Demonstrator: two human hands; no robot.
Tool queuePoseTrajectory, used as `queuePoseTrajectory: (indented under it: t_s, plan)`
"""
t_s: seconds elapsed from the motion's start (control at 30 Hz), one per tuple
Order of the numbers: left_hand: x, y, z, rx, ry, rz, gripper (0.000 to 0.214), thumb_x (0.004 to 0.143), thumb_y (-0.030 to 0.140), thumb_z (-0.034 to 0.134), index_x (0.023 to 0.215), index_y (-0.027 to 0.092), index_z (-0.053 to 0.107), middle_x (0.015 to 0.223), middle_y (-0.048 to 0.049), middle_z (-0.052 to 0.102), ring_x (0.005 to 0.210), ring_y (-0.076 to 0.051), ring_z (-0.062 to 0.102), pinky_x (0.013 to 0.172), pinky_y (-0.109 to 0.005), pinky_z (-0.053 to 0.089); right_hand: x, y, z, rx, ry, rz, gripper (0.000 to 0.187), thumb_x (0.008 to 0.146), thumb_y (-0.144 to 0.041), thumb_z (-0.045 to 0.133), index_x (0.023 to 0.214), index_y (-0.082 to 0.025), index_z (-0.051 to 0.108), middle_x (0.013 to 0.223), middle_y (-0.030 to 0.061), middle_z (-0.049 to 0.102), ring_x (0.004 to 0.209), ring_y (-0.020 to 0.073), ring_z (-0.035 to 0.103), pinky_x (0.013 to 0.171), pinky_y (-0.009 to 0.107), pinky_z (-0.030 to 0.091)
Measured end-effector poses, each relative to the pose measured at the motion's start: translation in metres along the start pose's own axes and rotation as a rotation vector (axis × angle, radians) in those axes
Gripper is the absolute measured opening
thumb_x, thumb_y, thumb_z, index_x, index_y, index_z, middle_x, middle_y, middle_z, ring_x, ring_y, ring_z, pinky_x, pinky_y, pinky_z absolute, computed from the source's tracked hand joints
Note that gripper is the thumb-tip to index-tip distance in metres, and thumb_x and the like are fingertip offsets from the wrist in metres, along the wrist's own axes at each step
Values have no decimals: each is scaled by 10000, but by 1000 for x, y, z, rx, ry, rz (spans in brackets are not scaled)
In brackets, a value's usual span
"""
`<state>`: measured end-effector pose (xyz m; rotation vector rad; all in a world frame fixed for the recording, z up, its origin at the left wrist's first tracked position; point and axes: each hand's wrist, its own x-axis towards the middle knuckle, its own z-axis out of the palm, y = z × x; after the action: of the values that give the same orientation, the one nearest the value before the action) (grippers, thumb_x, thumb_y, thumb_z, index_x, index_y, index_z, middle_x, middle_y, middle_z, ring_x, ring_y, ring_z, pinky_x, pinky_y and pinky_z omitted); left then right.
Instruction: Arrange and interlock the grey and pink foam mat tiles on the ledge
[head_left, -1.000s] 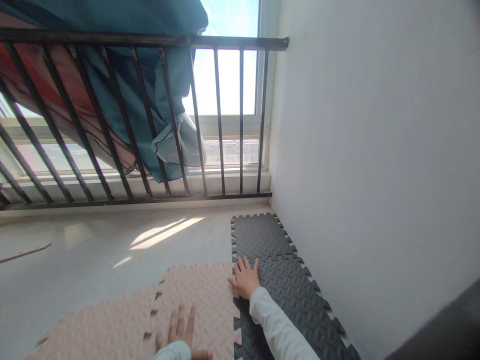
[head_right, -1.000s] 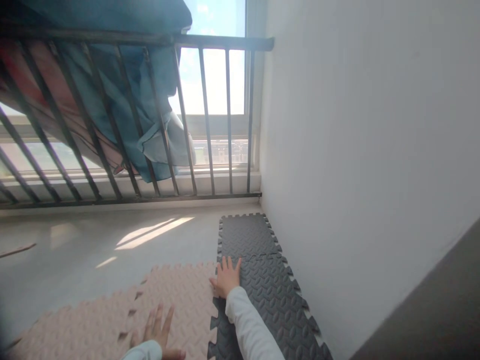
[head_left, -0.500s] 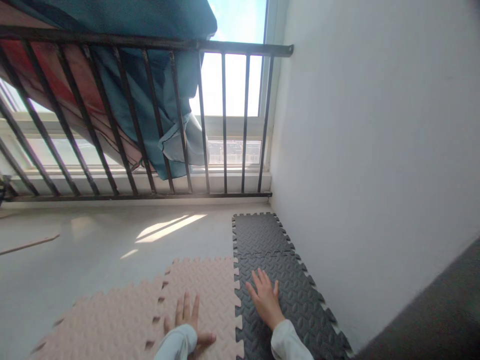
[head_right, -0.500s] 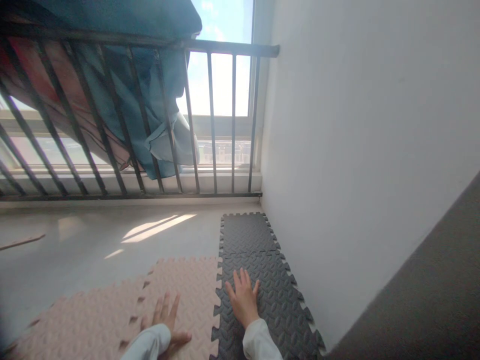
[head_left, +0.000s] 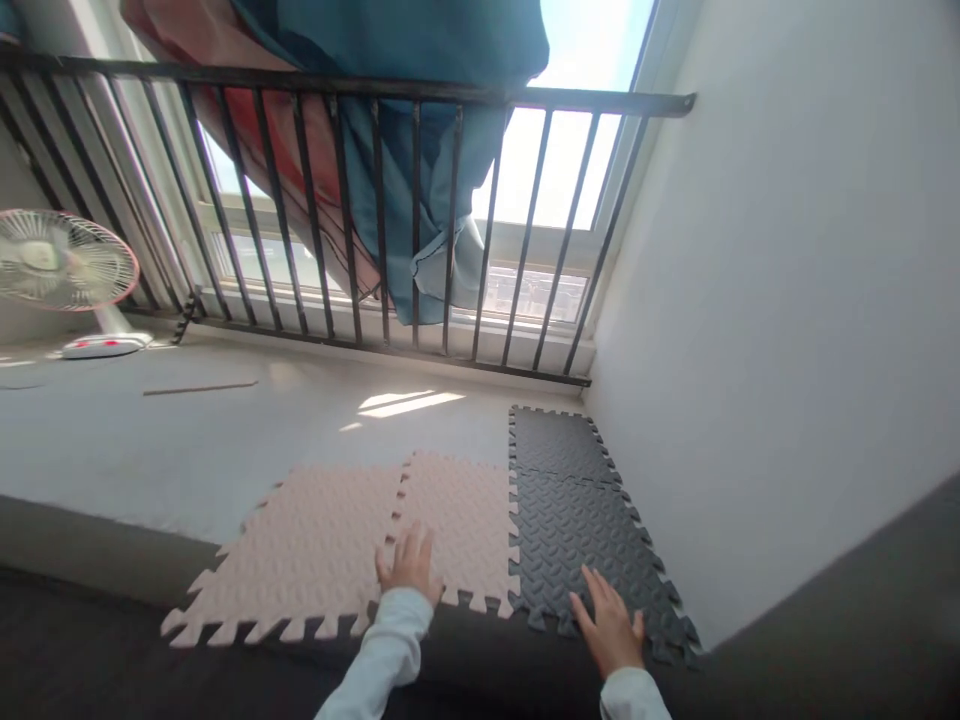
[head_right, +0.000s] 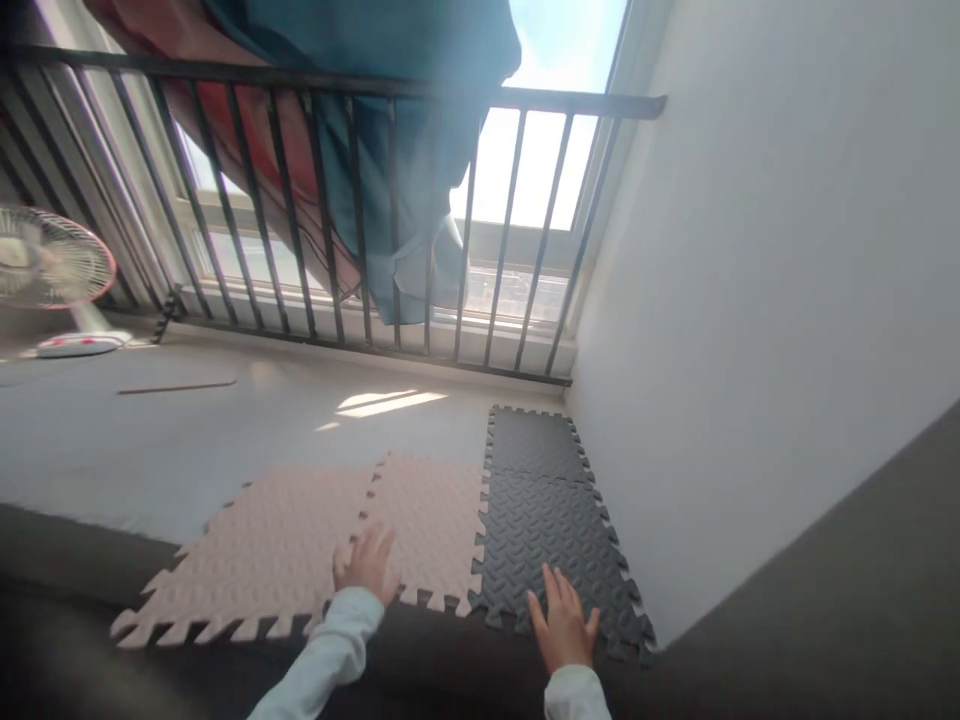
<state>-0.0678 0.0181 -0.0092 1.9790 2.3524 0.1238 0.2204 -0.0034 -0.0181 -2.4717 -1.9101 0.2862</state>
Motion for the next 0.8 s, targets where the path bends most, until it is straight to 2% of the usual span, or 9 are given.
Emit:
queuePoseTrajectory:
  t_s: [0.07,0.17,0.23,0.3,0.4,0.5,0.57,0.7,0.8]
  plan:
    - [-27,-36,-5,46,66,-156,468,719,250,414,1176,258,512,1312,-78,432,1196,-260,341,1010,-535,96,3,4,6,1,27,8,518,808,-398,245,1292,-255,363,1335,37,387,1210,211,354,966,546,252]
    - [-55,-88,-7,83,31,-360,407,755,311,371,1092,183,563,1148,-123,539,1045,-251,469,917,-462,290,6,2,15,-9,96,-3,509,801,-383,252,1265,-246,409,1304,45,428,1191,220,378,946,529,288]
    - [-60,-112,-5,63,-31,-421,411,773,356,358,1067,156,565,1092,-130,559,990,-241,506,829,-403,368,7,-2,20,-19,139,-17,499,796,-371,261,1244,-242,438,1287,48,447,1187,227,381,934,534,297]
    - [-56,-127,-1,40,-80,-409,413,796,358,335,1061,140,565,1093,-134,562,977,-228,524,809,-366,388,8,-5,23,-22,158,-22,491,796,-358,258,1233,-240,449,1278,50,456,1184,231,382,923,543,301]
    - [-39,-134,3,33,-171,-369,411,818,325,312,1027,108,591,1089,-152,579,966,-219,548,833,-336,390,7,-9,20,-13,129,-21,493,804,-351,251,1254,-241,419,1289,54,444,1190,229,372,918,561,292]
    - [-24,-130,1,43,-302,-367,423,826,330,307,1007,100,612,1074,-160,599,963,-223,566,817,-319,408,4,-12,12,-30,40,-6,500,802,-338,284,1287,-249,368,1326,51,399,1217,224,337,941,583,246]
    - [-20,-126,-2,68,-341,-365,417,827,321,304,1002,112,620,1056,-154,614,958,-221,576,815,-314,414,2,-14,7,-43,-1,5,501,806,-329,295,1298,-254,348,1348,46,367,1233,220,314,955,589,219]
    - [-20,-118,1,75,-308,-347,405,806,259,285,877,134,663,967,-139,658,927,-226,596,817,-325,421,-1,-14,5,-60,-22,9,503,809,-327,302,1308,-268,328,1365,38,339,1253,219,282,969,595,182]
    - [-19,-115,7,-5,-213,-382,331,723,219,342,703,193,671,826,-97,691,857,-246,617,796,-363,438,-1,-10,11,-59,-34,-43,519,799,-321,308,1315,-275,311,1381,33,305,1265,220,258,969,615,144]
